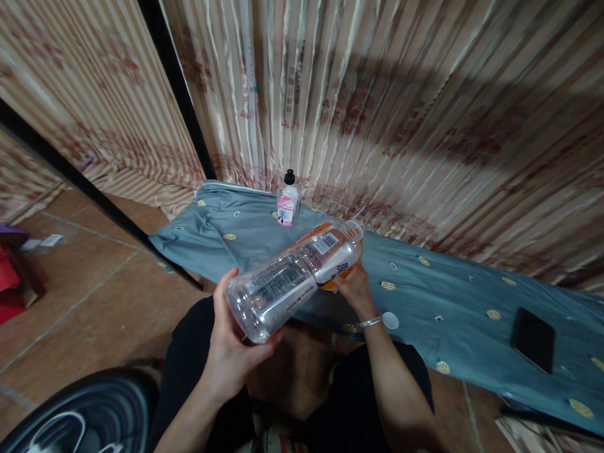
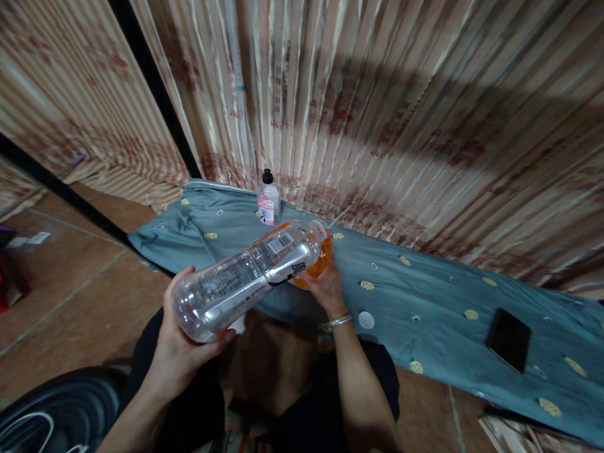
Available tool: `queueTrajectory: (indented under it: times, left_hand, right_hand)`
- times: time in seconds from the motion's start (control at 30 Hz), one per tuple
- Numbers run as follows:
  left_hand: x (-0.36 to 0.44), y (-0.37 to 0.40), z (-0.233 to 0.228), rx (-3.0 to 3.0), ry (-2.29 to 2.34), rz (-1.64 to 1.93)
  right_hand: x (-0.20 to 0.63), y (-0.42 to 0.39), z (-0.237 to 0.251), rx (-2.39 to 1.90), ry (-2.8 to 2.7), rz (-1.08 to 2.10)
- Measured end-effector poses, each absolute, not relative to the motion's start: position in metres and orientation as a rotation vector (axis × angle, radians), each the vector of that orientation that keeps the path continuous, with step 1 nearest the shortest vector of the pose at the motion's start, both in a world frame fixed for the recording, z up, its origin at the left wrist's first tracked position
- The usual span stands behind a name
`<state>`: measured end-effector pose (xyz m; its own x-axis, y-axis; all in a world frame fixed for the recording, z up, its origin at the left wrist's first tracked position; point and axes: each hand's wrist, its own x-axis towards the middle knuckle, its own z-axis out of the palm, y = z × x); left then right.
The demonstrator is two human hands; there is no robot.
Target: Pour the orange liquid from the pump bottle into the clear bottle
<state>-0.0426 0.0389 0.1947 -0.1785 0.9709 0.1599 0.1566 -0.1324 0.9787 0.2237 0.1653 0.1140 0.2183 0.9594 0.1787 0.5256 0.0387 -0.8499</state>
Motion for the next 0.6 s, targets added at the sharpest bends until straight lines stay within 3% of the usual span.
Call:
queueTrajectory:
  times: [0.6]
  left_hand:
    - [-0.0423, 0.0371, 0.1951, 1.340, 1.359, 1.381]
  right_hand:
    - [0.2253, 0.1663, 0.1082, -1.636, -1.443, 0.567]
